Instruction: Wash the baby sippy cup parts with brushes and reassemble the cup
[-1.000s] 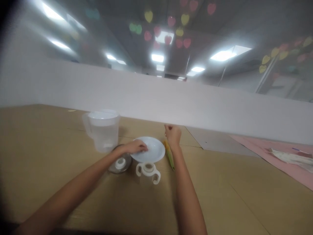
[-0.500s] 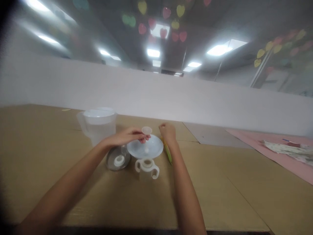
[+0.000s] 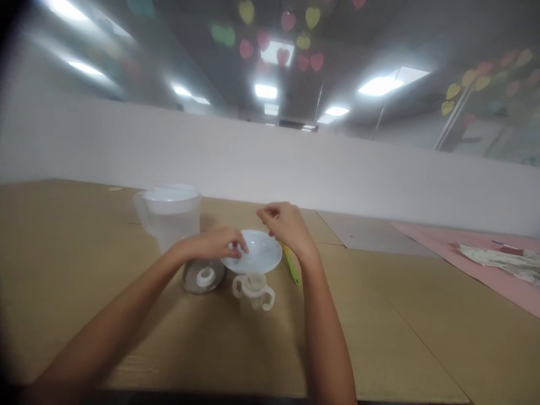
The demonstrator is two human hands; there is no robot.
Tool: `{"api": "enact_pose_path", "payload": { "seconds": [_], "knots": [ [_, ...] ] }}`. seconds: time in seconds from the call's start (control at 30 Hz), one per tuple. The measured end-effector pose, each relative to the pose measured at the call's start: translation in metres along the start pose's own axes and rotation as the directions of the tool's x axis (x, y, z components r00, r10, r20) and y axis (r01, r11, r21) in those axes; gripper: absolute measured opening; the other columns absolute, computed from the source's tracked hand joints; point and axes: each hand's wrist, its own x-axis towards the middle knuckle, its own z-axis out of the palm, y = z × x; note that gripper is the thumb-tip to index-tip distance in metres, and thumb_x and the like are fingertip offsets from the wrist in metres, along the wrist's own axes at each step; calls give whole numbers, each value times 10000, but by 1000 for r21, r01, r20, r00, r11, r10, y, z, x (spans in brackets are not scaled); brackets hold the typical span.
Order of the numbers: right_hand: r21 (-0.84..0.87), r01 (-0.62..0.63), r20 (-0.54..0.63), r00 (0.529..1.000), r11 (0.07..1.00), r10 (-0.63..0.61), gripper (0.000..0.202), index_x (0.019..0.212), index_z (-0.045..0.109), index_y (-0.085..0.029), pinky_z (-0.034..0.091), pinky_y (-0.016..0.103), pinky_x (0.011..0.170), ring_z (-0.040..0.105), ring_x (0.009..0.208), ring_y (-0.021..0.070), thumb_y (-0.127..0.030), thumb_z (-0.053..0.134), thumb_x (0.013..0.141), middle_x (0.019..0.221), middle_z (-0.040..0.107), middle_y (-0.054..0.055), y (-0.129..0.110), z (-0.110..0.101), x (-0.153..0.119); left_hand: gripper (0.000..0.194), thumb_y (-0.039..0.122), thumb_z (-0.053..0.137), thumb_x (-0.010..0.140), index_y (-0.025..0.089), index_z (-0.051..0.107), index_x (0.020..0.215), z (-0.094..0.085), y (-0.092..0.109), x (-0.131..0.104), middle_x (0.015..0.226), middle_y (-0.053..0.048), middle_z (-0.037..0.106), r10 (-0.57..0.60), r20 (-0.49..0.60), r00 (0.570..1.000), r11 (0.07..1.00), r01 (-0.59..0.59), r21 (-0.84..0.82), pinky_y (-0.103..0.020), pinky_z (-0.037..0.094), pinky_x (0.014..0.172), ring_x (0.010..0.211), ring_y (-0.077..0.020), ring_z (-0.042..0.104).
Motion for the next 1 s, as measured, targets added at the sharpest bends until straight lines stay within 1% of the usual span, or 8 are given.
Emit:
{"api": "enact_pose_path", "payload": {
  "seconds": [0.1, 0.2, 0.3, 0.4, 0.53, 0.67, 0.83, 1.0],
  "knots": [
    [-27, 1, -11, 1000, 1000, -1, 278, 746, 615, -133, 393, 163, 363, 537, 447, 76, -376, 481, 767, 716, 627, 52, -1, -1, -1, 158, 140, 589, 617, 126, 663, 756, 0, -16, -2, 727, -68, 665, -306, 3, 952, 934, 300, 194, -209, 428, 627, 675, -147, 582],
    [-52, -19, -5, 1000, 998, 19, 283, 756, 616, -140, 399, 173, 384, 542, 458, 81, -385, 475, 772, 706, 625, 49, -1, -1, -2, 112, 128, 630, 550, 96, 647, 655, 9, -32, 3, 663, -97, 656, -543, 190, 818, 833, 496, 244, -246, 449, 553, 581, -174, 584],
    [-72, -18, 8, 1000, 997, 19, 282, 761, 622, -144, 402, 184, 408, 539, 458, 81, -383, 472, 775, 699, 625, 44, -1, -1, -1, 68, 130, 653, 520, 76, 612, 520, 20, -42, 11, 576, -105, 634, -598, 330, 730, 801, 549, 238, -265, 454, 501, 493, -173, 566],
    [-80, -16, 15, 1000, 997, 18, 288, 776, 629, -141, 399, 192, 420, 534, 454, 79, -382, 472, 775, 705, 626, 45, -1, -2, -1, 53, 93, 652, 494, 67, 606, 500, 20, -47, 12, 565, -110, 633, -592, 326, 737, 806, 539, 245, -267, 453, 501, 493, -176, 563],
    [-73, -17, 80, 997, 997, 22, 300, 816, 634, -138, 397, 194, 437, 548, 513, 93, -387, 470, 777, 729, 627, 57, 3, 2, 2, 181, 81, 598, 538, 112, 658, 706, 0, -45, -1, 724, -76, 666, -474, 154, 867, 870, 434, 235, -229, 442, 596, 636, -162, 585],
    [-32, 167, 221, 963, 985, -156, 364, 990, 594, -162, 446, 234, 606, 572, 741, 141, -361, 595, 686, 867, 627, 58, 10, 29, 8, 207, 149, 498, 685, 152, 664, 809, -16, -27, -16, 813, -55, 658, -135, -181, 974, 966, 171, 196, -201, 423, 665, 725, -139, 583],
    [-5, 489, 34, 872, 872, -489, 285, 973, 544, -177, 441, 270, 672, 546, 765, 145, -165, 524, 689, 883, 614, 34, 20, 74, 24, 251, 212, 409, 801, 181, 643, 889, -16, 2, -19, 968, -51, 614, 164, -414, 895, 972, -76, 221, -221, 414, 735, 836, -139, 563],
    [-238, 663, -251, 663, 709, -705, 225, 943, 553, -178, 431, 321, 741, 524, 788, 171, -167, 465, 736, 825, 613, 56, 40, 80, 35, 235, 214, 424, 816, 198, 650, 876, -12, 13, -20, 915, -31, 611, 252, -489, 835, 954, -131, 268, -209, 404, 671, 794, -125, 558]
  ]
}}
